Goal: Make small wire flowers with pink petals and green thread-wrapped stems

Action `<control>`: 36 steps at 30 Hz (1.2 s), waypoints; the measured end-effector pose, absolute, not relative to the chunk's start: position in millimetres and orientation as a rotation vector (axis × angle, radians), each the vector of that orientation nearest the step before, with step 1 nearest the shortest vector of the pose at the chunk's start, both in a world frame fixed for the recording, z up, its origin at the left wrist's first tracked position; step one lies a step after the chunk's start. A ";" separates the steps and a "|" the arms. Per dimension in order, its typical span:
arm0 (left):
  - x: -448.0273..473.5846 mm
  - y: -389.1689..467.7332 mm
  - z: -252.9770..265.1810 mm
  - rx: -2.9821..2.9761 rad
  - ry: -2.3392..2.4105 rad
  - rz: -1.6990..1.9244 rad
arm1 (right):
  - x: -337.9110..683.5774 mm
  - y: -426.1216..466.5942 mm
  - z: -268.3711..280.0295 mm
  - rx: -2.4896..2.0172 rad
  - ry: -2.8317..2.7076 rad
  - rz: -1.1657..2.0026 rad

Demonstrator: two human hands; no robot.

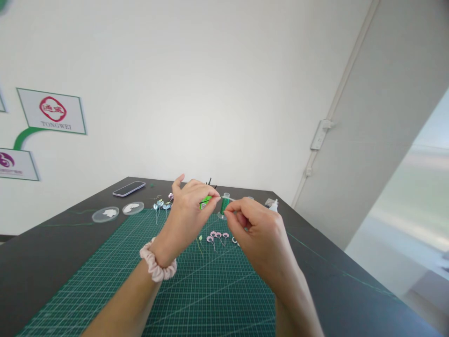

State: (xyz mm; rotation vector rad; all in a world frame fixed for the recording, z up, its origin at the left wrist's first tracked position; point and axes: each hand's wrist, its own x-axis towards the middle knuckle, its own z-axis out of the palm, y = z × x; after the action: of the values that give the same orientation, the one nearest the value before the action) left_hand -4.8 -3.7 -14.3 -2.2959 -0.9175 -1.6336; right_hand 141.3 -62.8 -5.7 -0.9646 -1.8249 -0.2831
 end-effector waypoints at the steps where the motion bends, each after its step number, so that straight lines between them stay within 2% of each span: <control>1: -5.0 -3.3 -14.7 -2.281 -0.885 -1.625 | 141.6 -63.1 -5.6 -0.966 -1.826 -0.289; 12: -4.7 -2.7 -17.9 -2.301 -0.600 -1.536 | 147.5 -64.2 -3.1 -0.909 -1.805 -0.254; 36: -3.6 -6.2 -15.8 -2.415 -0.392 -1.546 | 159.6 -20.5 -6.1 -0.849 -1.483 0.396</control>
State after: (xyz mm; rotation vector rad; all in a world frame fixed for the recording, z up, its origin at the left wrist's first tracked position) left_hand -3.6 -6.2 -15.8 -2.4147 -0.3917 -1.5461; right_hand 159.6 -20.5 -6.1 -0.8495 -1.4830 0.3957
